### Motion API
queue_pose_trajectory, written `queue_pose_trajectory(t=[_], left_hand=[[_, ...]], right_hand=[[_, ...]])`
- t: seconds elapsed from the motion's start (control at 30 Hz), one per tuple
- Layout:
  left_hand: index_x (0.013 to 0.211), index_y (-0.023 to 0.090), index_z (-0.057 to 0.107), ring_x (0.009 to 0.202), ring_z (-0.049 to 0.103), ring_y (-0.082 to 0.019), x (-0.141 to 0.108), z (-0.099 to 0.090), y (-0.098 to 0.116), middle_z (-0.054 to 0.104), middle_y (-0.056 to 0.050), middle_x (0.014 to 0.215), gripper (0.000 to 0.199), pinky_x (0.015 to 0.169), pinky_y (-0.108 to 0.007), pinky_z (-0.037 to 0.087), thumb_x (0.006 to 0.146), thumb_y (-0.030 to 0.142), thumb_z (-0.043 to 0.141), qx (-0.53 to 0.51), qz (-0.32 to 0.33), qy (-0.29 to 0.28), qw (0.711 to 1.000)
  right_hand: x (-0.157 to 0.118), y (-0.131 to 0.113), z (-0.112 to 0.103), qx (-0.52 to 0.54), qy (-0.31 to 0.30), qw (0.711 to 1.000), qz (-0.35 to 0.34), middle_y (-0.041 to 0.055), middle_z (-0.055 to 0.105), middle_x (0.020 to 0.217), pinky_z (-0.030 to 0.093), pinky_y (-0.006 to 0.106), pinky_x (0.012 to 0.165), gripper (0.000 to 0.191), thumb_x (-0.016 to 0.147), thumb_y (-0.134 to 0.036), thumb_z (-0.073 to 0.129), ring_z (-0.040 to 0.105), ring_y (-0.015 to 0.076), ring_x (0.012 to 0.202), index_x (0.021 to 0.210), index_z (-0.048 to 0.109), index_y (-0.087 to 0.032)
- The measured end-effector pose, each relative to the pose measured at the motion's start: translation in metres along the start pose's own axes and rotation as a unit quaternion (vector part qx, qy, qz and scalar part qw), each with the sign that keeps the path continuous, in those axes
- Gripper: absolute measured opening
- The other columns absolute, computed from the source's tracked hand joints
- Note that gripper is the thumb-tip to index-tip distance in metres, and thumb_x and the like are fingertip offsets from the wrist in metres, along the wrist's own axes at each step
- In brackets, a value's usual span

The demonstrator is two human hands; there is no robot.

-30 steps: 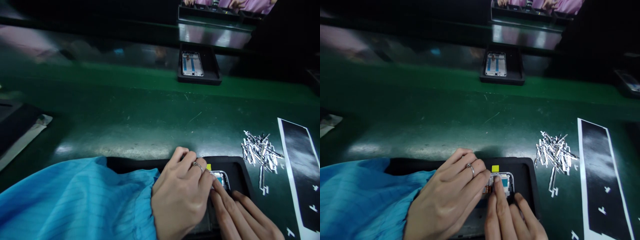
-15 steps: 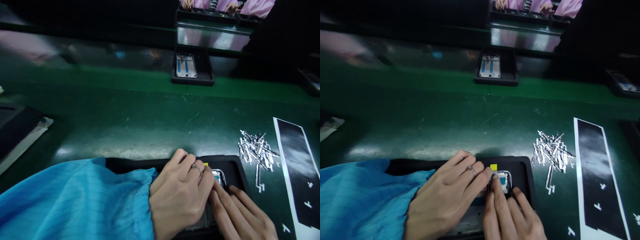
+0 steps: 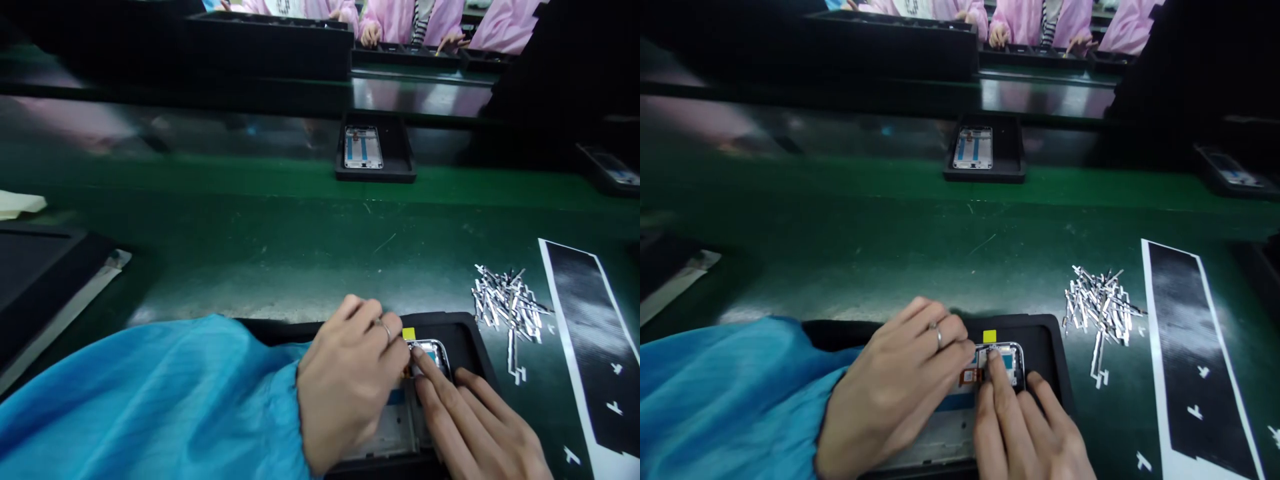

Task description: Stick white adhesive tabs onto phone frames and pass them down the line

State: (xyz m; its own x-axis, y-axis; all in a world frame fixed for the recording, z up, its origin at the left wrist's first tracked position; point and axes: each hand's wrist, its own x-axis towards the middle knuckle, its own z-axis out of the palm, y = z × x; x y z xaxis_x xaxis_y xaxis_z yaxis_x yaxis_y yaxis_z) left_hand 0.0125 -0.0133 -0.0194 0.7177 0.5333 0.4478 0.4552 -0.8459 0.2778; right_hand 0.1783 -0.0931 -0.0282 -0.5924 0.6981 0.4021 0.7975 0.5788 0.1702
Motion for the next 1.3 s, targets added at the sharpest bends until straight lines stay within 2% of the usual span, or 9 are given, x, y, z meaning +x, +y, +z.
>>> queue_pose_trajectory(t=[0.07, 0.13, 0.37, 0.6, 0.73, 0.8, 0.97, 1.07, 1.3], left_hand=[[0.066, 0.015, 0.058, 0.065, 0.044, -0.018, 0.000, 0.002, 0.000, 0.057, -0.005, 0.069, 0.033, 0.059, -0.034, 0.036, 0.089, 0.010, 0.034, -0.049, -0.066, -0.019, 0.996], [0.069, 0.014, 0.058, 0.069, 0.044, -0.018, -0.001, 0.001, 0.000, 0.058, -0.005, 0.073, 0.030, 0.063, -0.035, 0.037, 0.088, 0.009, 0.036, -0.071, -0.089, -0.045, 0.992], [0.075, 0.012, 0.062, 0.069, 0.044, -0.018, -0.005, -0.005, 0.002, 0.058, -0.005, 0.071, 0.028, 0.066, -0.035, 0.039, 0.087, 0.004, 0.038, -0.089, -0.079, -0.018, 0.993], [0.066, 0.014, 0.057, 0.068, 0.041, -0.018, -0.003, 0.001, -0.003, 0.055, -0.005, 0.072, 0.031, 0.062, -0.036, 0.032, 0.089, 0.011, 0.037, -0.080, -0.101, -0.015, 0.991], [0.063, 0.015, 0.054, 0.067, 0.039, -0.017, -0.004, 0.007, -0.006, 0.052, -0.003, 0.066, 0.028, 0.061, -0.034, 0.030, 0.087, 0.010, 0.041, -0.114, -0.120, 0.020, 0.986], [0.064, 0.015, 0.054, 0.068, 0.039, -0.017, -0.004, 0.006, -0.005, 0.053, -0.003, 0.067, 0.027, 0.061, -0.033, 0.030, 0.087, 0.009, 0.040, -0.116, -0.119, 0.000, 0.986], [0.064, 0.014, 0.050, 0.070, 0.039, -0.016, 0.001, -0.005, -0.006, 0.052, -0.001, 0.068, 0.025, 0.063, -0.033, 0.030, 0.087, 0.007, 0.043, -0.134, -0.120, -0.059, 0.982], [0.064, 0.014, 0.050, 0.072, 0.039, -0.016, 0.005, -0.009, -0.007, 0.051, 0.000, 0.068, 0.022, 0.064, -0.033, 0.030, 0.085, 0.006, 0.048, -0.136, -0.130, -0.087, 0.978], [0.064, 0.015, 0.052, 0.073, 0.041, -0.017, 0.016, -0.017, -0.012, 0.052, 0.000, 0.074, 0.017, 0.065, -0.033, 0.028, 0.078, 0.005, 0.056, -0.134, -0.167, -0.187, 0.959]], right_hand=[[0.001, 0.000, -0.001, 0.002, -0.001, 1.000, 0.003, 0.0104, 0.070, 0.095, 0.054, 0.025, 0.065, 0.039, 0.087, 0.001, 0.029, 0.066, 0.0130, 0.067, 0.088, 0.066, -0.011], [0.002, 0.001, -0.002, 0.000, -0.001, 1.000, 0.002, 0.0104, 0.070, 0.094, 0.054, 0.025, 0.064, 0.039, 0.087, 0.001, 0.029, 0.066, 0.0130, 0.066, 0.087, 0.066, -0.011], [0.005, 0.003, -0.004, 0.003, -0.006, 1.000, -0.008, 0.0082, 0.071, 0.089, 0.054, 0.026, 0.062, 0.043, 0.088, 0.001, 0.026, 0.066, 0.0132, 0.064, 0.086, 0.067, -0.011], [0.012, 0.007, -0.007, 0.021, -0.011, 1.000, 0.010, 0.0072, 0.070, 0.093, 0.053, 0.025, 0.061, 0.044, 0.089, 0.001, 0.025, 0.067, 0.0127, 0.065, 0.085, 0.067, -0.011], [0.015, 0.006, -0.005, 0.036, 0.032, 0.998, 0.042, 0.0077, 0.071, 0.089, 0.052, 0.027, 0.061, 0.051, 0.089, 0.003, 0.017, 0.067, 0.0136, 0.068, 0.083, 0.066, -0.010], [0.017, 0.007, -0.005, 0.036, 0.053, 0.996, 0.057, 0.0076, 0.071, 0.086, 0.051, 0.028, 0.060, 0.052, 0.089, 0.003, 0.015, 0.067, 0.0140, 0.066, 0.083, 0.064, -0.010], [0.021, 0.009, -0.010, 0.008, -0.006, 1.000, -0.024, 0.0054, 0.071, 0.088, 0.051, 0.023, 0.062, 0.036, 0.090, 0.000, 0.031, 0.067, 0.0126, 0.067, 0.089, 0.065, -0.011], [0.021, 0.008, -0.011, 0.004, -0.008, 1.000, -0.027, 0.0034, 0.072, 0.088, 0.052, 0.023, 0.064, 0.032, 0.089, -0.002, 0.036, 0.067, 0.0127, 0.067, 0.089, 0.066, -0.014], [0.020, 0.007, -0.008, 0.019, -0.022, 0.999, -0.022, 0.0012, 0.071, 0.089, 0.051, 0.024, 0.062, 0.041, 0.093, -0.001, 0.028, 0.066, 0.0114, 0.064, 0.088, 0.065, -0.015]])
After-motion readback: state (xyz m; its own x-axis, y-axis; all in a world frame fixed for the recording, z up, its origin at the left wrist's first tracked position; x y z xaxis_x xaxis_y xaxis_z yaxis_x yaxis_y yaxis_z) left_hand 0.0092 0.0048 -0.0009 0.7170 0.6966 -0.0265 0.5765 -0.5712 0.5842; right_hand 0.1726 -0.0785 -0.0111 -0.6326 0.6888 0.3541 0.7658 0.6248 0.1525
